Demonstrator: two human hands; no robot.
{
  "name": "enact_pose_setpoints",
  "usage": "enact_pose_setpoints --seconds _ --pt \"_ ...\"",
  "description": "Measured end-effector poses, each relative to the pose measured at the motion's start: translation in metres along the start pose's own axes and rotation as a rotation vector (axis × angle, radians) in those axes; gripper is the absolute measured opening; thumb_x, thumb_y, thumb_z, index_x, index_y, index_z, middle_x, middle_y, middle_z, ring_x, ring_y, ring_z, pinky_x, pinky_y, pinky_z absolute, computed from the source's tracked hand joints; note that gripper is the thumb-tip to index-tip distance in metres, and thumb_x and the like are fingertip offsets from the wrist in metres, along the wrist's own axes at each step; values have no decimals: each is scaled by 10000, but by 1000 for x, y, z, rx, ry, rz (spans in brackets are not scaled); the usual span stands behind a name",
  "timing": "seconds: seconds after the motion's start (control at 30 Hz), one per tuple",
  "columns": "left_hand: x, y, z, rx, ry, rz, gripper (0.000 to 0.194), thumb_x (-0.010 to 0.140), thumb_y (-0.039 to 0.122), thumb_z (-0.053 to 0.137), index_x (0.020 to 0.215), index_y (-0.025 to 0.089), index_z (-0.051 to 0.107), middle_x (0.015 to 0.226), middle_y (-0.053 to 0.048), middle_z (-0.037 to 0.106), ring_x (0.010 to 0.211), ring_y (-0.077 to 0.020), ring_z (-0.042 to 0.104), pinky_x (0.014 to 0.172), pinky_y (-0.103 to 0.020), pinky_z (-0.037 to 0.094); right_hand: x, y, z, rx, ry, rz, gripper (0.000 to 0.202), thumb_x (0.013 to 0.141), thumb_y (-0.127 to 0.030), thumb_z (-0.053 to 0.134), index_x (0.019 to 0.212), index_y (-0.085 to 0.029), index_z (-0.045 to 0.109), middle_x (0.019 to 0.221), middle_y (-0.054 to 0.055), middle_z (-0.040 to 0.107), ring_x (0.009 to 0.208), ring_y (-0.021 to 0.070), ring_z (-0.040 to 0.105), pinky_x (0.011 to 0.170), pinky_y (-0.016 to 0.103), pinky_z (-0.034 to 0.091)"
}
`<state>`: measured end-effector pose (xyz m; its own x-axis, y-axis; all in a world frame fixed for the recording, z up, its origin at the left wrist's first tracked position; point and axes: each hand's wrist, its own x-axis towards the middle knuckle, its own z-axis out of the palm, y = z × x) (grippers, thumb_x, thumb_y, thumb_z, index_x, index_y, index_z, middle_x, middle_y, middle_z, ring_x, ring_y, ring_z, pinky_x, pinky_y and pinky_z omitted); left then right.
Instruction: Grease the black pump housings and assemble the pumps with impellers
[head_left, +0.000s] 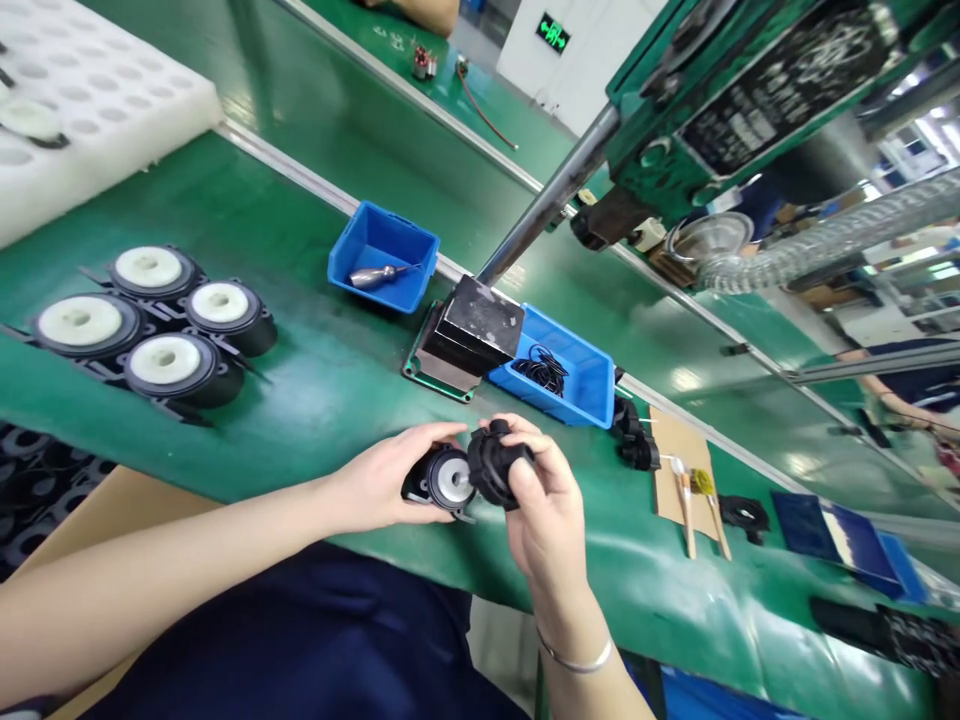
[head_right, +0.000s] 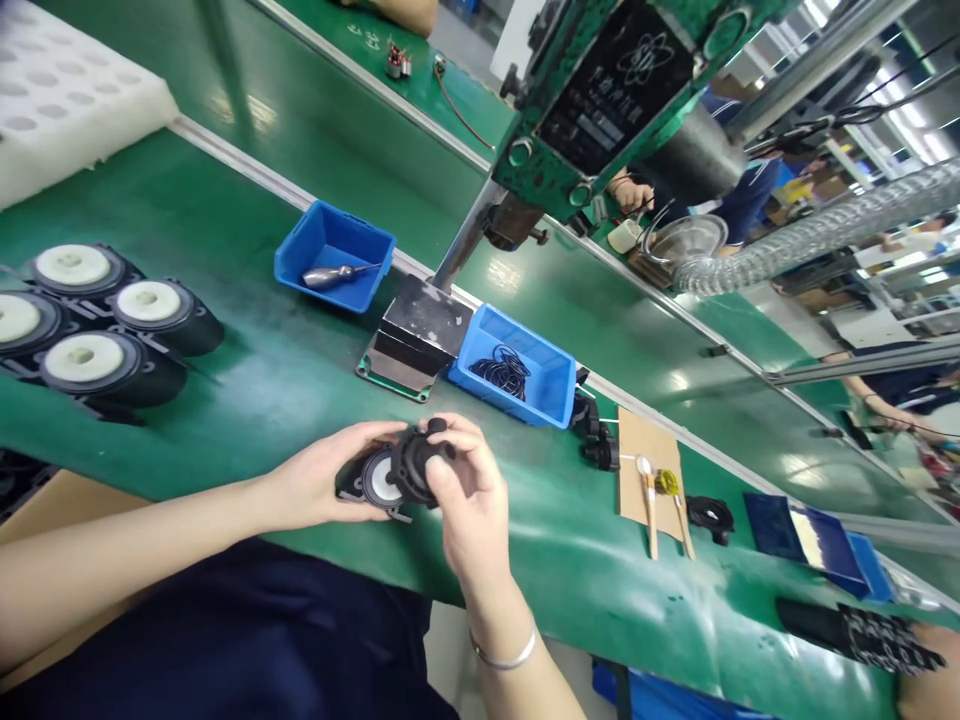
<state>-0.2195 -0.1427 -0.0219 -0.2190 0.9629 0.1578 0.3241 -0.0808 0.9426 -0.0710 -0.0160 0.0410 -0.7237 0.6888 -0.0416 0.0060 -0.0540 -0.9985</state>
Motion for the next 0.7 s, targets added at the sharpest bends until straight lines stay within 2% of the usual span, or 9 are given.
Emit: enact_pose_setpoints --seconds 0.1,0.2,0.33,0.53,0.7 --pt "-1 -1 0 3 -3 -4 830 766 372 815 1443 277 345 1482 -100 514 1324 -266 546 1117 -419 470 3 1 0 77 12 62 138 886 -373 682 950 -252 688 1214 61 594 1163 250 604 1053 427 470" --pt "-1 -1 0 27 -2 16 837 767 364 815 1446 277 333 1485 -103 513 1338 -265 534 1134 -415 453 3 4 0 18 -32 34 109 876 -331 697 960 -260 702 1187 54 594 1162 236 598 1051 404 466" --pt "-1 0 0 50 -3 16 825 763 372 816 1432 260 347 1469 -117 528 1331 -277 541 1127 -416 459 2 5 -1 -125 -73 -57 129 884 -307 687 1005 -261 692 1208 76 557 1198 243 566 1044 409 468" --pt "-1 -3 1 58 3 27 769 784 359 795 1414 239 371 1447 -134 543 1316 -283 555 1114 -431 466 -4 -2 -5 -499 -197 -317 256 835 -208 735 1070 -284 669 1309 88 500 1266 266 498 1077 464 428" --pt "0 -3 2 48 4 65 754 790 320 789 1410 240 368 1437 -139 549 1306 -279 562 1098 -445 476 -8 4 -3 -605 -179 -380 272 842 -177 722 1085 -262 632 1285 102 498 1238 262 511 1010 471 481"
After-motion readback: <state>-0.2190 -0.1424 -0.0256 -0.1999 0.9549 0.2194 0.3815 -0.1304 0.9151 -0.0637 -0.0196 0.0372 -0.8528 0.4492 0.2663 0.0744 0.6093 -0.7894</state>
